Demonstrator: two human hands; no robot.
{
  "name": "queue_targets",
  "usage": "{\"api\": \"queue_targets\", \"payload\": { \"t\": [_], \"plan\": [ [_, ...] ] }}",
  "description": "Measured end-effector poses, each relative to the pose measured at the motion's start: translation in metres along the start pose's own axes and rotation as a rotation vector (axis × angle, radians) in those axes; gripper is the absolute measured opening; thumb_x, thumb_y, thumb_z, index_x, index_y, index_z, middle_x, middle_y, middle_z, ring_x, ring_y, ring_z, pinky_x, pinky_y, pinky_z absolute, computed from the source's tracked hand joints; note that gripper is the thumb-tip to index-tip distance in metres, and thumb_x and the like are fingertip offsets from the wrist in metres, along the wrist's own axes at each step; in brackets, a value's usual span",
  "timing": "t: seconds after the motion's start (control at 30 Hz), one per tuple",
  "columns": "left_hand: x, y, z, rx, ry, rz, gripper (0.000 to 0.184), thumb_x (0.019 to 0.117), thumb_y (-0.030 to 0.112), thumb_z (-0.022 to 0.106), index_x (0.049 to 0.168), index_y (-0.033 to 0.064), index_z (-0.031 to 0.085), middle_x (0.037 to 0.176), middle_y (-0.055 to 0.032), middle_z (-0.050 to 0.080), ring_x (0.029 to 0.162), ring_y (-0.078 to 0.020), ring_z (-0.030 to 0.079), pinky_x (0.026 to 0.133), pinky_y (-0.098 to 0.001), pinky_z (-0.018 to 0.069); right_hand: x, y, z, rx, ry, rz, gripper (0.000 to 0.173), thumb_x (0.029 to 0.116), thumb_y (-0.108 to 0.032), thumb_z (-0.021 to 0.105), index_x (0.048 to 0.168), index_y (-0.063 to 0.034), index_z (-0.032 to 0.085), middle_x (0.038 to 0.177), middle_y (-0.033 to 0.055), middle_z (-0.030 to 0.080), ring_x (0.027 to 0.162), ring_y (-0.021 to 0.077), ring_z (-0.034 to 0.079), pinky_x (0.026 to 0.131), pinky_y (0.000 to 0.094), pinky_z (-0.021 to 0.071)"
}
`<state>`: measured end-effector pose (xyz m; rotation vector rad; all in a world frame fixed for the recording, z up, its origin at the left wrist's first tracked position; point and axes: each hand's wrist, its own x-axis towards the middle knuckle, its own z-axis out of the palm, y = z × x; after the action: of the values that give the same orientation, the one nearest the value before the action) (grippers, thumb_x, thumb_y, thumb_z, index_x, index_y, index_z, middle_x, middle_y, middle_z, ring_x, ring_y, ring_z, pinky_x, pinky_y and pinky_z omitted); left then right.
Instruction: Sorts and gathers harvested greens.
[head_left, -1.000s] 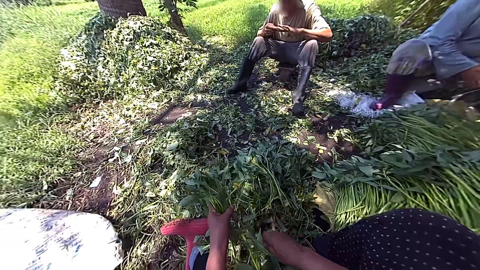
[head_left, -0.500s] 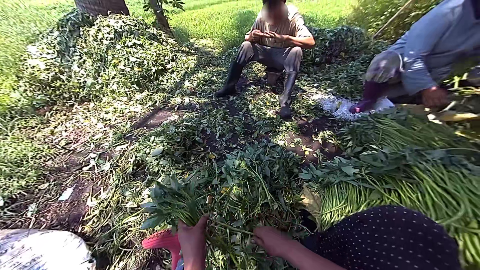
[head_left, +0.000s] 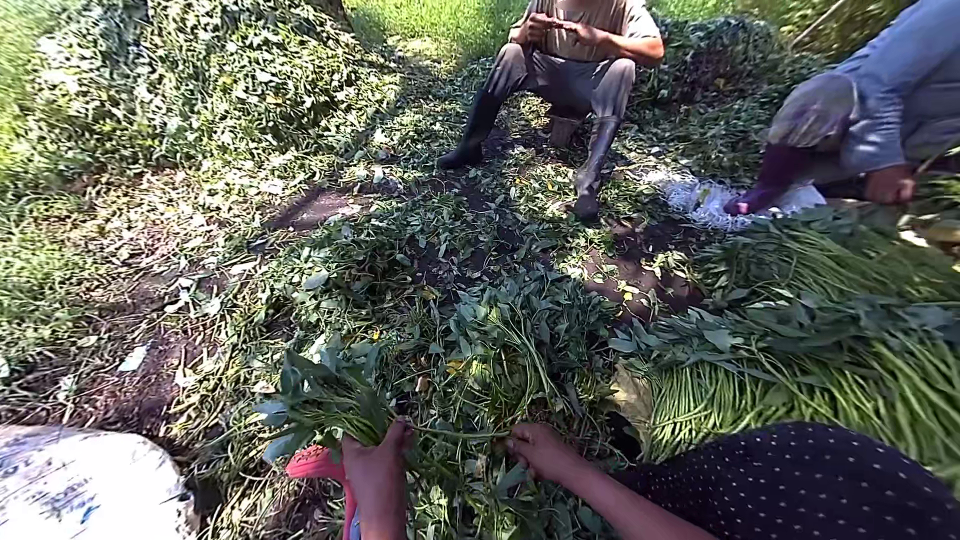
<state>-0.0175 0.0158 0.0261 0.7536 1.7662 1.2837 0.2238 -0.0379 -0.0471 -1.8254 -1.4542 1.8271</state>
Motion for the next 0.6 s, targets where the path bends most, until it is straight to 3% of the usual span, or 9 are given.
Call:
{"api": "queue_targets", "payload": {
  "t": [0.1, 0.2, 0.23, 0.3, 0.37, 0.43, 0.5, 0.6],
  "plan": [
    [0.000, -0.004, 0.004, 0.043, -0.005, 0.018, 0.070, 0.0821, -0.005, 0.078, 0.142, -0.0040, 0.043, 0.118, -0.0202, 0.064, 0.097, -0.0235, 0.067, 0.083, -0.0409, 0.0577, 0.007, 0.006, -0.008, -0.111, 0.033, 0.091, 0.046, 0.1117, -0.037, 0.041, 0.125, 0.0001, 0.063, 0.097, 0.0183, 0.069, 0.082, 0.0301, 0.068, 0.082, 0.0501, 0.0564],
    [0.001, 0.003, -0.002, 0.066, 0.059, 0.034, 0.068, 0.0830, -0.004, 0.077, 0.141, -0.0037, 0.042, 0.111, -0.0197, 0.062, 0.085, -0.0219, 0.065, 0.073, -0.0396, 0.0572, 0.015, 0.034, -0.014, -0.133, 0.138, 0.197, 0.048, 0.1118, -0.035, 0.039, 0.122, 0.0035, 0.065, 0.105, 0.0239, 0.070, 0.094, 0.0372, 0.069, 0.091, 0.0558, 0.0538],
    [0.001, 0.008, -0.005, 0.084, 0.068, 0.048, 0.070, 0.0836, -0.003, 0.077, 0.143, -0.0033, 0.040, 0.115, -0.0199, 0.061, 0.088, -0.0217, 0.065, 0.075, -0.0397, 0.0567, 0.016, 0.046, -0.018, -0.123, 0.165, 0.228, 0.049, 0.1122, -0.036, 0.038, 0.126, 0.0027, 0.064, 0.108, 0.0236, 0.070, 0.096, 0.0364, 0.070, 0.091, 0.0546, 0.0544],
    [0.001, 0.014, -0.009, 0.158, 0.036, 0.072, 0.074, 0.0831, -0.001, 0.078, 0.146, -0.0040, 0.040, 0.122, -0.0224, 0.062, 0.101, -0.0255, 0.065, 0.086, -0.0445, 0.0557, 0.013, 0.048, -0.023, -0.136, 0.245, 0.222, 0.046, 0.1101, -0.036, 0.044, 0.132, 0.0002, 0.063, 0.125, 0.0253, 0.065, 0.112, 0.0388, 0.066, 0.100, 0.0569, 0.0509],
    [0.001, 0.006, -0.010, 0.291, -0.063, 0.064, 0.074, 0.0817, 0.005, 0.081, 0.144, -0.0035, 0.043, 0.119, -0.0223, 0.065, 0.102, -0.0291, 0.067, 0.088, -0.0502, 0.0557, 0.008, 0.032, -0.022, -0.143, 0.348, 0.191, 0.052, 0.1036, -0.039, 0.058, 0.145, -0.0073, 0.055, 0.147, 0.0226, 0.052, 0.132, 0.0380, 0.056, 0.110, 0.0567, 0.0461],
    [0.003, -0.009, -0.006, 0.372, -0.192, 0.014, 0.078, 0.0793, 0.008, 0.086, 0.144, -0.0022, 0.044, 0.119, -0.0233, 0.065, 0.104, -0.0331, 0.067, 0.089, -0.0547, 0.0557, 0.018, 0.024, -0.018, -0.119, 0.414, 0.163, 0.064, 0.0997, -0.040, 0.064, 0.154, -0.0102, 0.046, 0.154, 0.0231, 0.045, 0.137, 0.0394, 0.051, 0.112, 0.0568, 0.0444],
    [0.002, -0.021, -0.001, 0.373, -0.274, -0.046, 0.074, 0.0779, 0.007, 0.087, 0.141, -0.0013, 0.048, 0.118, -0.0225, 0.065, 0.104, -0.0324, 0.066, 0.089, -0.0532, 0.0555, 0.033, 0.024, -0.013, -0.029, 0.397, 0.156, 0.063, 0.0999, -0.036, 0.065, 0.153, -0.0070, 0.047, 0.153, 0.0257, 0.045, 0.139, 0.0407, 0.049, 0.114, 0.0559, 0.0422],
    [-0.001, -0.026, 0.004, 0.299, -0.299, -0.128, 0.071, 0.0809, 0.006, 0.083, 0.141, -0.0030, 0.046, 0.117, -0.0239, 0.065, 0.102, -0.0328, 0.066, 0.087, -0.0522, 0.0556, 0.044, 0.020, -0.008, 0.037, 0.348, 0.143, 0.046, 0.1034, -0.035, 0.060, 0.133, 0.0009, 0.062, 0.134, 0.0267, 0.061, 0.127, 0.0400, 0.059, 0.108, 0.0562, 0.0460]
  ]
}}
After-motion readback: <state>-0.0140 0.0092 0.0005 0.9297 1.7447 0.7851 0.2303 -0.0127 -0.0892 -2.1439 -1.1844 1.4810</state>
